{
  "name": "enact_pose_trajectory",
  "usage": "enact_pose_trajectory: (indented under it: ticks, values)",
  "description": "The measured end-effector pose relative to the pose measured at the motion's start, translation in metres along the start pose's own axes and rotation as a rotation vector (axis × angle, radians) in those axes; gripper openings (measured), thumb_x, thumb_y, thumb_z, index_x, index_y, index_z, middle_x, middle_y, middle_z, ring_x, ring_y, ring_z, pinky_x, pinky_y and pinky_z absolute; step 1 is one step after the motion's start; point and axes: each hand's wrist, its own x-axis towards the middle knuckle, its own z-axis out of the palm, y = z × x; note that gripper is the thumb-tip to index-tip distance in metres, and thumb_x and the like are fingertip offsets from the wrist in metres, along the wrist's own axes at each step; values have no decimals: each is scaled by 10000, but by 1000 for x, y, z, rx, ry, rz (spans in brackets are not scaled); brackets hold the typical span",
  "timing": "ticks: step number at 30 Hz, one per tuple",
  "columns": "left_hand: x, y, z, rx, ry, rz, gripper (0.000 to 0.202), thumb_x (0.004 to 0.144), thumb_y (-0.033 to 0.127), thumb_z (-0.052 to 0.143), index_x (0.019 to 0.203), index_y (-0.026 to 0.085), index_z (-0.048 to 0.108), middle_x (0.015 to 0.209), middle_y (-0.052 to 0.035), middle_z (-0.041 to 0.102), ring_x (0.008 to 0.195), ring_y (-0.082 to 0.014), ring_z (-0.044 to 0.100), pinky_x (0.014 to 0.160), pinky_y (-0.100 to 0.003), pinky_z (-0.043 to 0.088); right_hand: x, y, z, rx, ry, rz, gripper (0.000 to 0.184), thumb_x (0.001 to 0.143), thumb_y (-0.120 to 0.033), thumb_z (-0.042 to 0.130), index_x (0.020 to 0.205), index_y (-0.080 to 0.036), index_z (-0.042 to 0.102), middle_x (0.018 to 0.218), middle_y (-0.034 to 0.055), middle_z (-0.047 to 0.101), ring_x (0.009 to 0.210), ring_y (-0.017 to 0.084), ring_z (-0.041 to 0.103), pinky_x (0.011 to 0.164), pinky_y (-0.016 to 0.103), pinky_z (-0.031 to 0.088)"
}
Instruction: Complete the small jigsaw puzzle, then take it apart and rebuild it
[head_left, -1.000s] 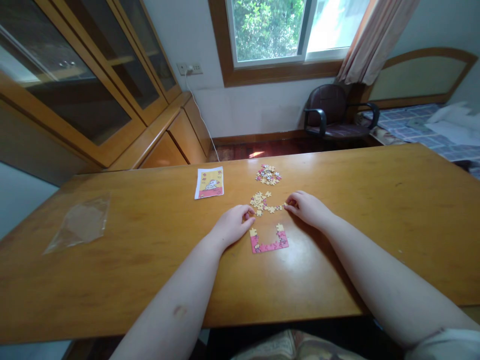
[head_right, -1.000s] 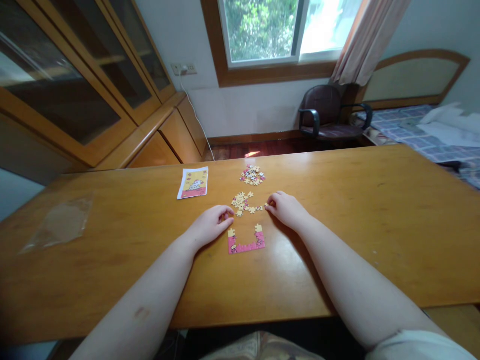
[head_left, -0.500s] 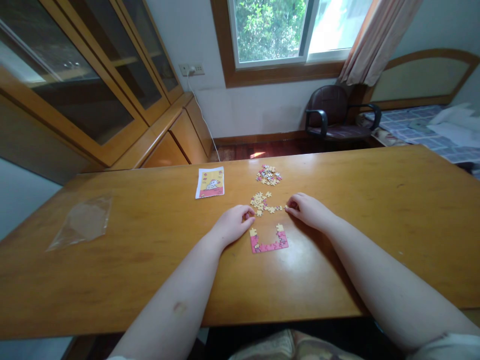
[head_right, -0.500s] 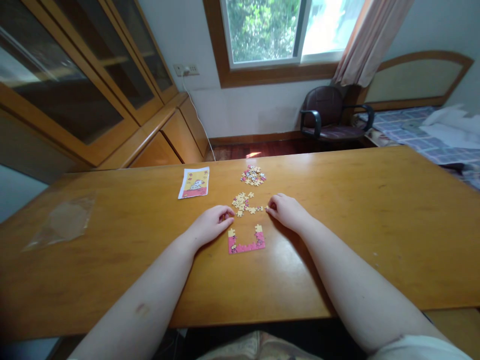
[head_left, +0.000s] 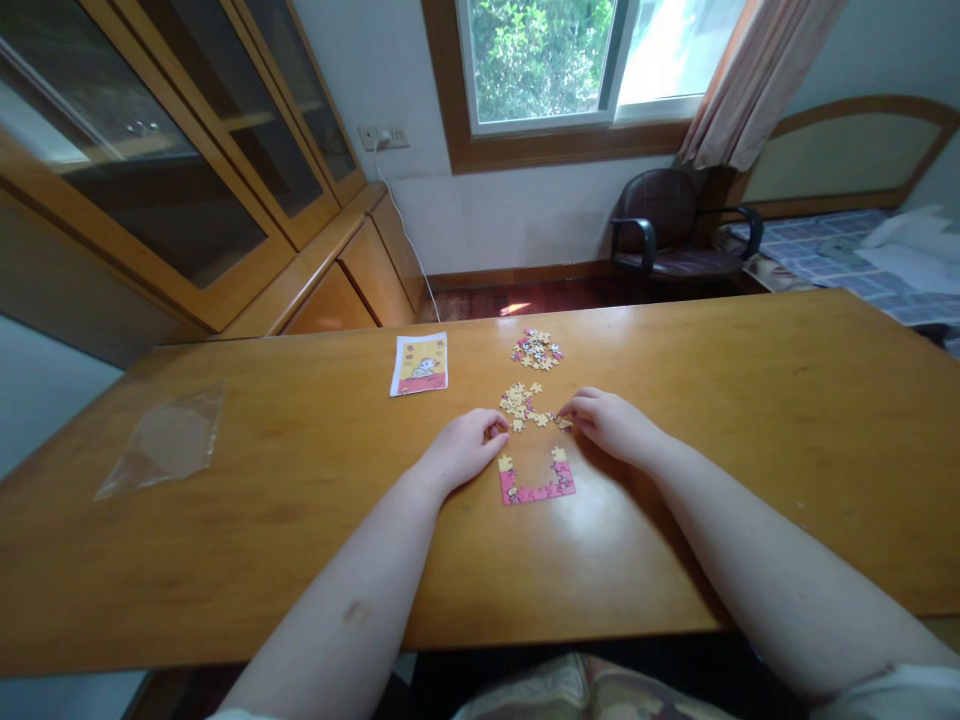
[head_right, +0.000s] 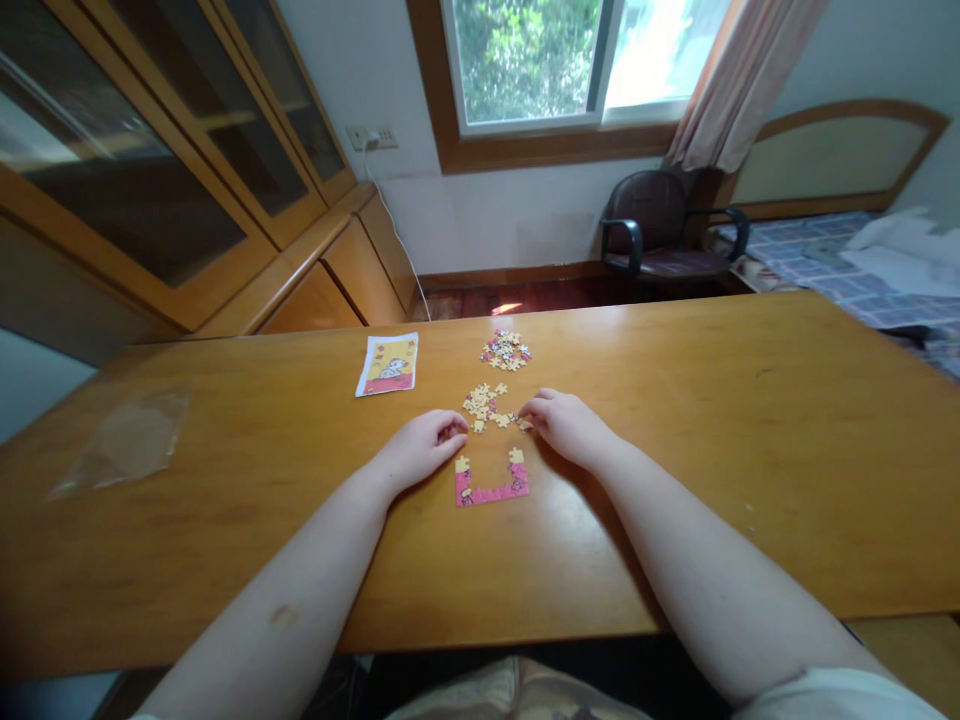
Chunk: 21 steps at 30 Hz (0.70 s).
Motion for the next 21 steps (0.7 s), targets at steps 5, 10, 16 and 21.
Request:
enact_pose_trajectory:
  ticks: [5, 10, 16, 21]
  values:
    - [0, -1, 0, 11, -3, 5, 182, 836, 314, 515, 933, 223, 638, 877, -7, 645, 774, -160, 585, 675, -270, 439, -1, 0, -5, -63, 32, 87, 230, 823, -134, 498, 900, -206, 702, 960, 45, 674, 849, 177, 633, 790, 269, 464]
    - [0, 0, 1, 28, -3, 9, 182, 834, 307, 512, 925, 222, 644, 865, -5, 645, 767, -156, 586, 665, -265, 439, -2, -4, -7, -96, -7, 154, 159, 786, -184, 545, 824, -222, 694, 895, 29, 680, 797, 170, 625, 733, 260, 453]
    - [0, 1, 0, 56, -12, 19, 174, 841, 303, 512, 917, 222, 647, 859, -6, 644, 773, -160, 588, 665, -268, 440, -2, -3, -3, -83, -45, 117, 141, 822, -334, 604, 827, -226, 693, 859, 29, 664, 753, 167, 617, 696, 265, 452]
    - [-1, 8, 3, 94, -18, 135, 207, 862, 283, 512, 999, 231, 659, 910, -22, 640, 851, -173, 590, 763, -289, 460, 1, -4, 8, -23, -13, 41, 116, 839, -289, 611, 855, -227, 708, 867, 24, 662, 752, 151, 616, 711, 253, 454]
